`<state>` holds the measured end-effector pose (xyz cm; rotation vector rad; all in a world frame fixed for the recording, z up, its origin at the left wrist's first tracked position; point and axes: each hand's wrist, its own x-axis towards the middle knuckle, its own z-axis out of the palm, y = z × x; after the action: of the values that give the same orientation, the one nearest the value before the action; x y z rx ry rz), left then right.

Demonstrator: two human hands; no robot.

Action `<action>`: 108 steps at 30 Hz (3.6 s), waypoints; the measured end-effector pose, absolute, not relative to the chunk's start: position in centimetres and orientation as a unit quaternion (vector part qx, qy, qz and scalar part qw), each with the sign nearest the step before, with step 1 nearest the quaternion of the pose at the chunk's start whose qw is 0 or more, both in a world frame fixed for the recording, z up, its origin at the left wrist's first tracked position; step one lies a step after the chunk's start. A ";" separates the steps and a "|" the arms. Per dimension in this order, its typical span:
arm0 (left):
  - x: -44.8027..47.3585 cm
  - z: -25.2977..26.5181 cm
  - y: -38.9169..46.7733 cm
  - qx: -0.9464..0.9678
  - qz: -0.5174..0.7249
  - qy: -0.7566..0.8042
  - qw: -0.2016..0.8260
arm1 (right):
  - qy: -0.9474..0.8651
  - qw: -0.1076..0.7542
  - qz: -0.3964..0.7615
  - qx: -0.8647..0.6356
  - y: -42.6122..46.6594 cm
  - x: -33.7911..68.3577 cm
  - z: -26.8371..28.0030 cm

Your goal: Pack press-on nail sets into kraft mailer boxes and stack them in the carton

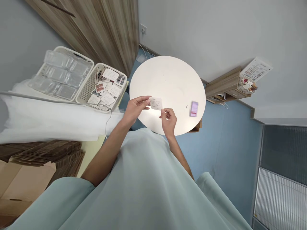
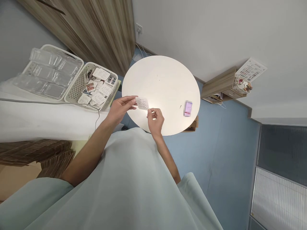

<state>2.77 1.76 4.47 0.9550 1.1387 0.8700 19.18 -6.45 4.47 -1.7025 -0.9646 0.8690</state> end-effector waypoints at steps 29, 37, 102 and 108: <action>2.5 5.0 0.7 0.349 0.369 0.403 0.762 | -0.310 0.448 0.514 -0.662 -6.5 19.5 4.6; 2.9 4.9 0.1 0.386 0.377 0.465 0.702 | -0.456 0.424 0.401 -0.672 -7.3 17.4 6.4; 1.0 5.0 -1.5 0.365 0.299 0.494 0.731 | -0.680 0.314 0.335 -0.572 -6.0 24.5 6.4; 3.3 6.4 -2.3 0.362 0.258 0.396 0.804 | -0.667 0.342 0.380 -0.542 -6.0 25.1 6.1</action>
<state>3.33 -2.28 6.39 0.7762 0.8474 0.5516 25.08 -6.02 6.11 -1.4093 -1.7345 0.9880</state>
